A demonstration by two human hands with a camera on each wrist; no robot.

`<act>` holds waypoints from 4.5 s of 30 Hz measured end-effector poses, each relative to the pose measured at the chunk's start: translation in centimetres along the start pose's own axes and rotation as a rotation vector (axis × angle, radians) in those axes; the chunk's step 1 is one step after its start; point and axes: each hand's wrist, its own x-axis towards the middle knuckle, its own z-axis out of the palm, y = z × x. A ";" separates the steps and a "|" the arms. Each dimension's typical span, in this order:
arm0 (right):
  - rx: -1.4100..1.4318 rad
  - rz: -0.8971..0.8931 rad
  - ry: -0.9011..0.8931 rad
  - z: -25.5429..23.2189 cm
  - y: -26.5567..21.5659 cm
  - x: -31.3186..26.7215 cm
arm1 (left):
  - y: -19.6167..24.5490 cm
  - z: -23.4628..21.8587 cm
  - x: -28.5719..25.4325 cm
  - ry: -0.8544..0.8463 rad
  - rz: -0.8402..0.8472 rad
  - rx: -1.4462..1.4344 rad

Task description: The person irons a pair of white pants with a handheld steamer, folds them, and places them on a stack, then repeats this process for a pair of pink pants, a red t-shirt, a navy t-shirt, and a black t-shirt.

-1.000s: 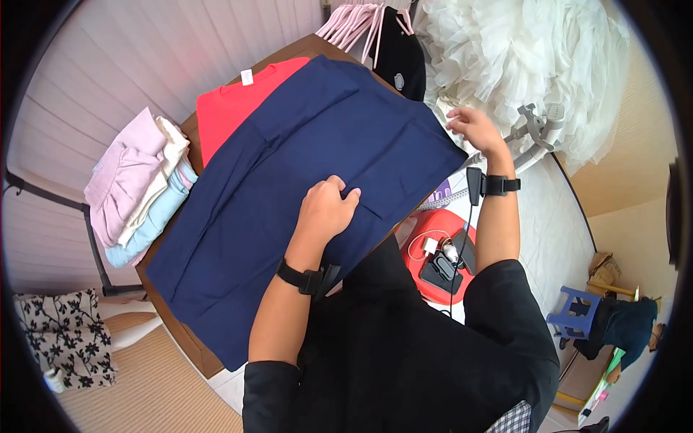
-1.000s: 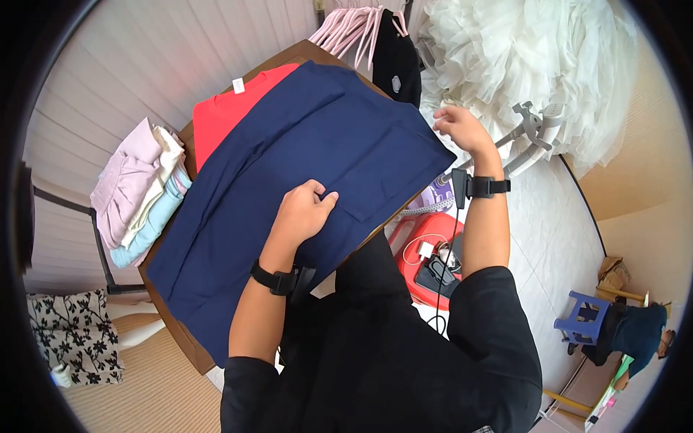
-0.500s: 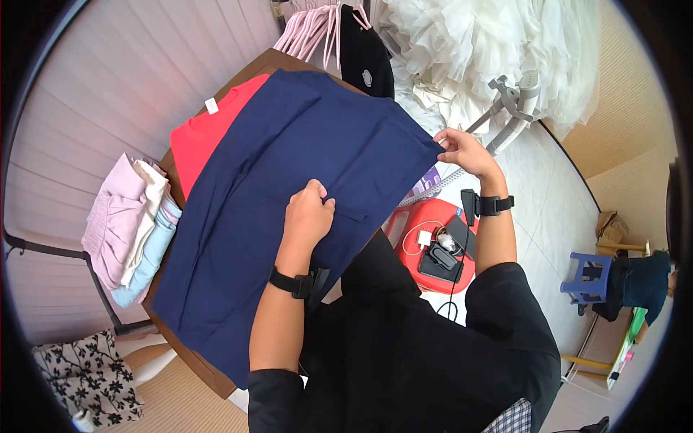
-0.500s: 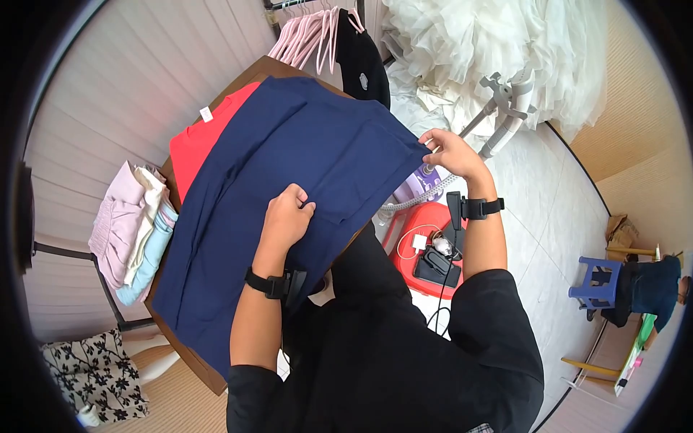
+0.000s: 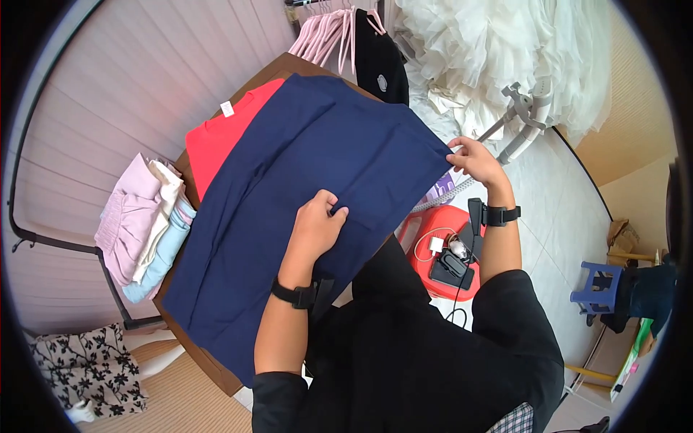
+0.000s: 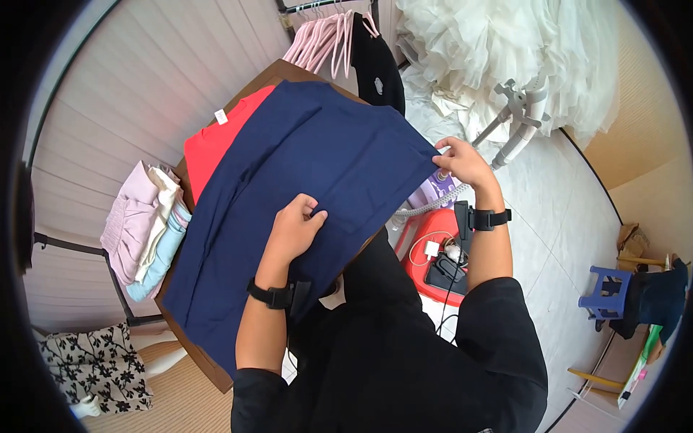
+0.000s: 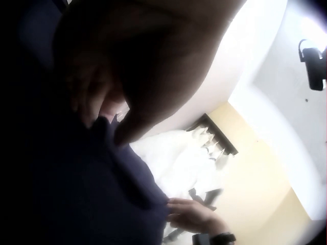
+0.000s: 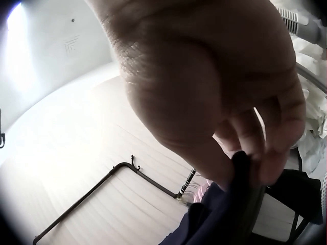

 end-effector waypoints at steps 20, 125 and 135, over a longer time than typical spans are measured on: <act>0.247 -0.100 -0.109 14.6 -15.4 14.8 | -6.2 -6.7 10.0 0.525 0.325 0.730; -0.800 -1.392 -0.479 27.0 -24.1 4.1 | -20.0 -18.1 -23.1 0.554 -0.366 0.521; -0.727 -1.467 -0.598 25.3 -23.6 3.1 | -19.4 -17.3 -24.6 0.542 -0.196 0.530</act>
